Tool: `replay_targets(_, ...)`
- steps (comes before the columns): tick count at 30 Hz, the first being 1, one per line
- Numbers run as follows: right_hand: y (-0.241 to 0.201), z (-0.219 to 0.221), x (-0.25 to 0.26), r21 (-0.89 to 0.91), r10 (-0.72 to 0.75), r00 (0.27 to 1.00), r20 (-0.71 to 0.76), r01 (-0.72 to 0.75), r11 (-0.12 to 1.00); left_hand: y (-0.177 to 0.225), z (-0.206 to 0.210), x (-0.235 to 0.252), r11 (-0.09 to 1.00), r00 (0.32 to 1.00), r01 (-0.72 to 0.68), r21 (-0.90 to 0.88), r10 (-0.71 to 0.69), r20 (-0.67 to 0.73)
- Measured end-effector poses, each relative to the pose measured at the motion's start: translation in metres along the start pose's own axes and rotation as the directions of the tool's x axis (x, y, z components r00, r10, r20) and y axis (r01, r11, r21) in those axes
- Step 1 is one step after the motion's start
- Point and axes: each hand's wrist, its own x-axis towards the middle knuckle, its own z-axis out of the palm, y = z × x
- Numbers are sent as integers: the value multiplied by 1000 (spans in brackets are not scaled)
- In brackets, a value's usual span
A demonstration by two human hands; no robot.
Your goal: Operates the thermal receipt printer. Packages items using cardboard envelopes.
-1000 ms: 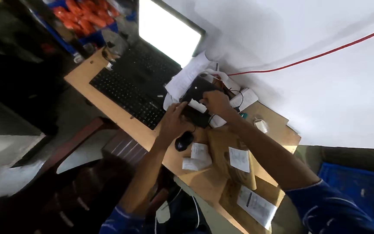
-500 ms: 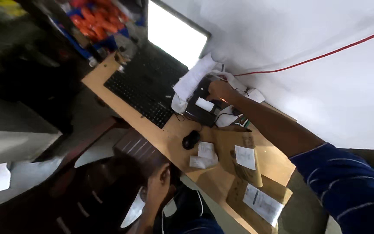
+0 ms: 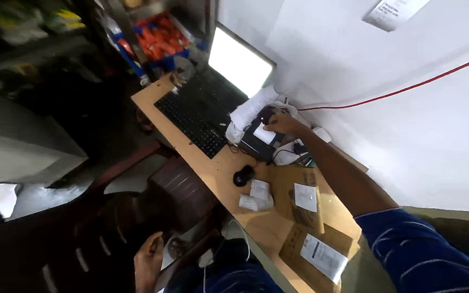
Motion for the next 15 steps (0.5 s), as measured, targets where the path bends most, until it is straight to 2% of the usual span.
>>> replay_targets(4,-5,4,5,-40,53,999,1,-53,998,-8,-3,-16,994,995,99,-37,-99,-9)
replay_targets(9,-3,3,8,2,2,997,-80,-2,1000,-14,5,-35,988,990,139,-69,-139,12)
replay_targets(11,-2,5,11,-29,-70,994,-84,68,997,-15,6,-40,987,990,143,-68,-143,12)
replay_targets(14,0,11,15,-116,-294,954,-60,285,951,-16,6,-44,986,988,156,-63,-156,13)
replay_targets(15,-3,13,13,-138,-304,952,-35,297,945,-17,5,-45,985,987,159,-64,-159,14)
